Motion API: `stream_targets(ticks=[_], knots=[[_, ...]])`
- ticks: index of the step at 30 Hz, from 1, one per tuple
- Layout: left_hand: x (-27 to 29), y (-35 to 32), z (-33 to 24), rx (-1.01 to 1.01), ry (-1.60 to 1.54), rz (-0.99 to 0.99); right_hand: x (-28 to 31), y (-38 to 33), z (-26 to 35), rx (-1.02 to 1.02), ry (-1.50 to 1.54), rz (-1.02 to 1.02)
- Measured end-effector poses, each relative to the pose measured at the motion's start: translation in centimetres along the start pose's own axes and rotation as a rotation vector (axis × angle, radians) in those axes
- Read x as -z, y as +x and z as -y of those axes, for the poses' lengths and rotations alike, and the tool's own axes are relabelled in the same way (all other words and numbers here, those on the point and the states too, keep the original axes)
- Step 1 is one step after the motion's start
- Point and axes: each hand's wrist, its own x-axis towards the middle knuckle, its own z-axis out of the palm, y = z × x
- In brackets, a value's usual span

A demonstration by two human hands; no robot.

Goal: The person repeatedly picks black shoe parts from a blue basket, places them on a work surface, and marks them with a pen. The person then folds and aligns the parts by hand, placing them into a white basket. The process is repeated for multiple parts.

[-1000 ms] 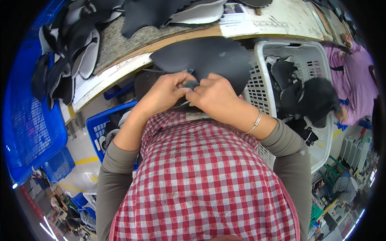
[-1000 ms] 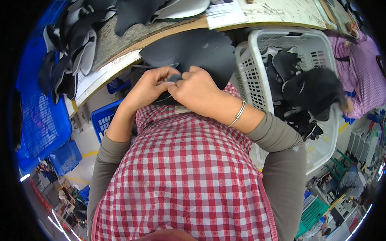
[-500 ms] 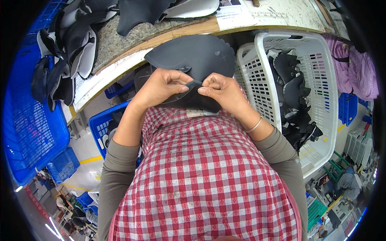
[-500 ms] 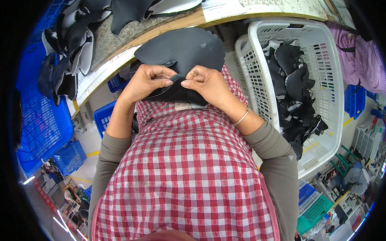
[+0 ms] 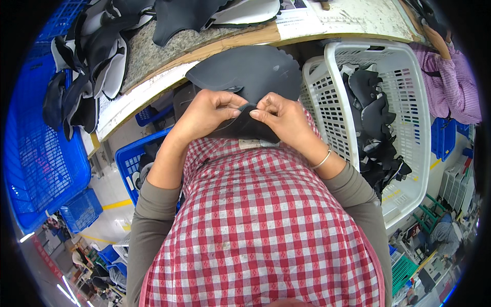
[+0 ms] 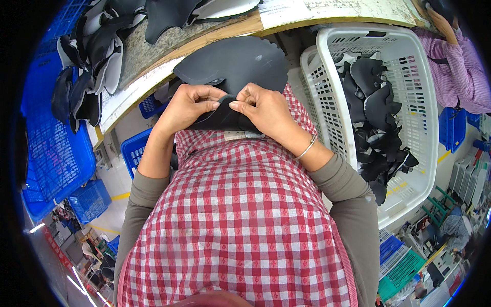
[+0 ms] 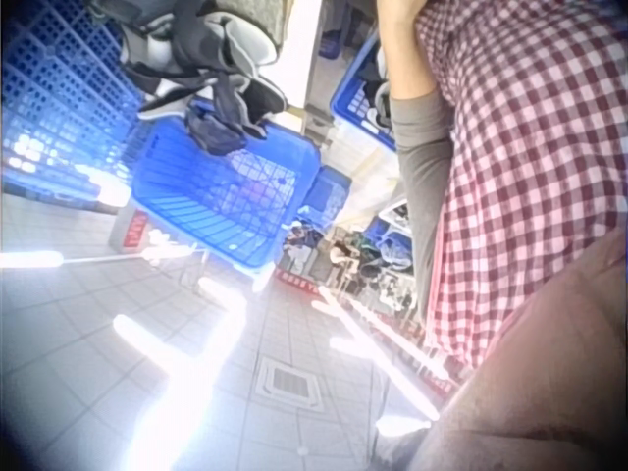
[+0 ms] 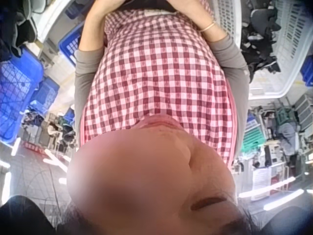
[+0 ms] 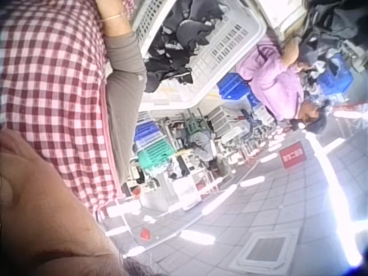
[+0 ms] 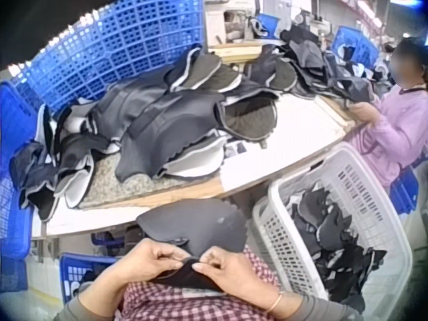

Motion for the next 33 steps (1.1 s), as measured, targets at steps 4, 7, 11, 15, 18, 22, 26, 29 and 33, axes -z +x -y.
stream_targets(ticks=[4, 7, 11, 15, 18, 22, 26, 29, 33], knots=[[0.2, 0.1, 0.0, 0.001, -0.042, 0.026, 0.4, 0.0, 0.5, -0.022, -0.044, 0.019], [0.2, 0.2, -0.4, -0.056, -0.122, 0.059, 0.3, -0.1, 0.2, -0.002, -0.038, 0.013], [-0.4, 0.5, -0.6, -0.062, 0.003, 0.052, -0.4, 0.1, -1.0, 0.043, -0.036, -0.008], [-1.1, 0.5, -0.1, -0.035, 0.075, -0.046, 1.3, 1.0, -1.7, -0.228, 0.329, 0.109], [-1.4, 0.4, -0.6, -0.042, 0.11, -0.106, 3.7, 1.9, -0.6, -0.171, 0.331, -0.04], [-0.5, -0.6, -3.9, -0.233, 0.262, -0.157, 2.8, 3.1, 2.8, 0.596, -0.347, 0.068], [3.7, -3.0, -7.1, -0.211, 0.261, -0.108, 0.8, 3.4, 4.8, 0.561, -0.129, 0.013], [6.4, -3.4, -6.6, -0.067, -0.003, 0.13, 0.8, 1.8, 4.5, 0.32, 0.039, 0.123], [7.1, -2.4, -4.0, -0.051, -0.315, 0.227, 3.1, -0.2, 3.2, -0.016, 0.495, 0.185]])
